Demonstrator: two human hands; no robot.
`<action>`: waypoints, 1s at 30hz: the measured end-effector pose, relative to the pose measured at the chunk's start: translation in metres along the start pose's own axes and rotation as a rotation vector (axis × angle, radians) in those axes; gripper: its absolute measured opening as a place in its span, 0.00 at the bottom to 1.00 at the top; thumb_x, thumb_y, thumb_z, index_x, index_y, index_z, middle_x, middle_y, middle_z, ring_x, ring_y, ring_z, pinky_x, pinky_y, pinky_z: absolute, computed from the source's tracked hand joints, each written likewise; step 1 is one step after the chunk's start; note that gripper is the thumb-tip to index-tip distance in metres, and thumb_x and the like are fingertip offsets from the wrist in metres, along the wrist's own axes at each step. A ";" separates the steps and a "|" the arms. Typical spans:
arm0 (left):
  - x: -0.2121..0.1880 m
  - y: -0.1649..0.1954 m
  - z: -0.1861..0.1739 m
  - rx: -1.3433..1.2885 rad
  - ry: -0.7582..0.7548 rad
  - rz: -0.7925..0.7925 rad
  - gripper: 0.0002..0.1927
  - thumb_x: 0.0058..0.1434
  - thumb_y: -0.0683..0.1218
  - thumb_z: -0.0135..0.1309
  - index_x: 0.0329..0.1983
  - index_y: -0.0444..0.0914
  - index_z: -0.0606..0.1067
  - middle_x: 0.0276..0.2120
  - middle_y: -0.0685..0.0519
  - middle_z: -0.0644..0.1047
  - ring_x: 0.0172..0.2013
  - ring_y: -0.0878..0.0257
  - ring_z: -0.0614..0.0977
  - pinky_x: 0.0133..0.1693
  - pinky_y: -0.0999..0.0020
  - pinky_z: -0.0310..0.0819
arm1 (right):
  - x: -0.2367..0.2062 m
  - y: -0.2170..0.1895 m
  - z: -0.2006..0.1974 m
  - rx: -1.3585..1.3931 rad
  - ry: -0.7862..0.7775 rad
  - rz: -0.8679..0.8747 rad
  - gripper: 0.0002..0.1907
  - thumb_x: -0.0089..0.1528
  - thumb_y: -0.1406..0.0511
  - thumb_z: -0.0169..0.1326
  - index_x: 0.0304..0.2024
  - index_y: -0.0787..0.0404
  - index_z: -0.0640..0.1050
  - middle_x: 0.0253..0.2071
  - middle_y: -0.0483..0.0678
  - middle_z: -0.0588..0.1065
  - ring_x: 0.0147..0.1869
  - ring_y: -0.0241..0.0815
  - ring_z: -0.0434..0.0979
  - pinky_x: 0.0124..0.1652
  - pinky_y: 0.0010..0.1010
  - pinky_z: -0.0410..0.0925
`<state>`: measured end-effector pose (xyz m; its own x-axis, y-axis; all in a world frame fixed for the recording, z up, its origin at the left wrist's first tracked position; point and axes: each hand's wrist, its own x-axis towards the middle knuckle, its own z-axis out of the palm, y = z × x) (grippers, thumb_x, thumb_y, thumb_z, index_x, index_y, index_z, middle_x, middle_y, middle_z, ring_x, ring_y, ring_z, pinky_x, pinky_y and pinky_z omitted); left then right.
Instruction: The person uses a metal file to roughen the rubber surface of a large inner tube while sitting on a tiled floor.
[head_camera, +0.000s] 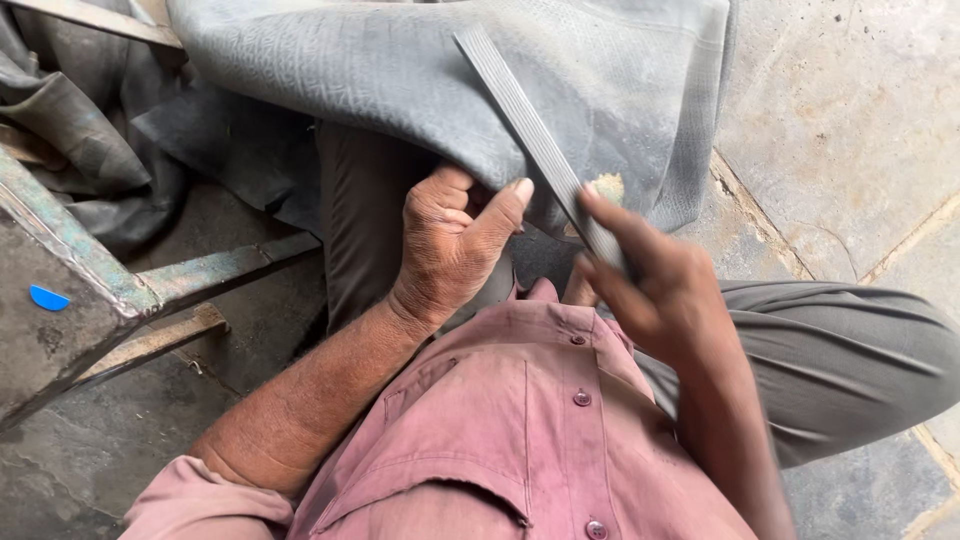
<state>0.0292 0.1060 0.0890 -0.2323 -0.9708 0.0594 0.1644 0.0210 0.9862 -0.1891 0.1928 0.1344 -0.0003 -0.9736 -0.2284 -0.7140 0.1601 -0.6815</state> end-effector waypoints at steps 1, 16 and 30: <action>0.000 0.001 0.000 0.016 -0.003 0.036 0.04 0.70 0.40 0.59 0.41 0.33 0.76 0.32 0.54 0.80 0.31 0.73 0.79 0.31 0.79 0.76 | 0.008 -0.004 -0.001 0.012 0.007 0.014 0.29 0.62 0.67 0.62 0.66 0.58 0.74 0.21 0.42 0.70 0.25 0.31 0.68 0.25 0.27 0.63; -0.003 -0.004 0.004 -0.056 0.007 0.019 0.09 0.70 0.39 0.55 0.51 0.30 0.72 0.41 0.52 0.78 0.40 0.71 0.80 0.38 0.79 0.80 | 0.017 -0.016 -0.002 -0.012 0.014 0.109 0.29 0.61 0.65 0.62 0.66 0.54 0.75 0.21 0.47 0.73 0.21 0.36 0.67 0.25 0.31 0.64; -0.003 -0.006 0.003 0.240 0.046 0.079 0.08 0.70 0.40 0.56 0.46 0.31 0.71 0.31 0.52 0.75 0.29 0.70 0.74 0.29 0.76 0.71 | 0.017 -0.027 -0.005 0.033 0.006 0.036 0.29 0.62 0.67 0.62 0.66 0.56 0.74 0.21 0.43 0.71 0.26 0.32 0.68 0.27 0.27 0.65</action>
<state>0.0263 0.1094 0.0830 -0.1832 -0.9736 0.1364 -0.0527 0.1483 0.9875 -0.1731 0.1716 0.1522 -0.0301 -0.9680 -0.2491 -0.6897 0.2005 -0.6958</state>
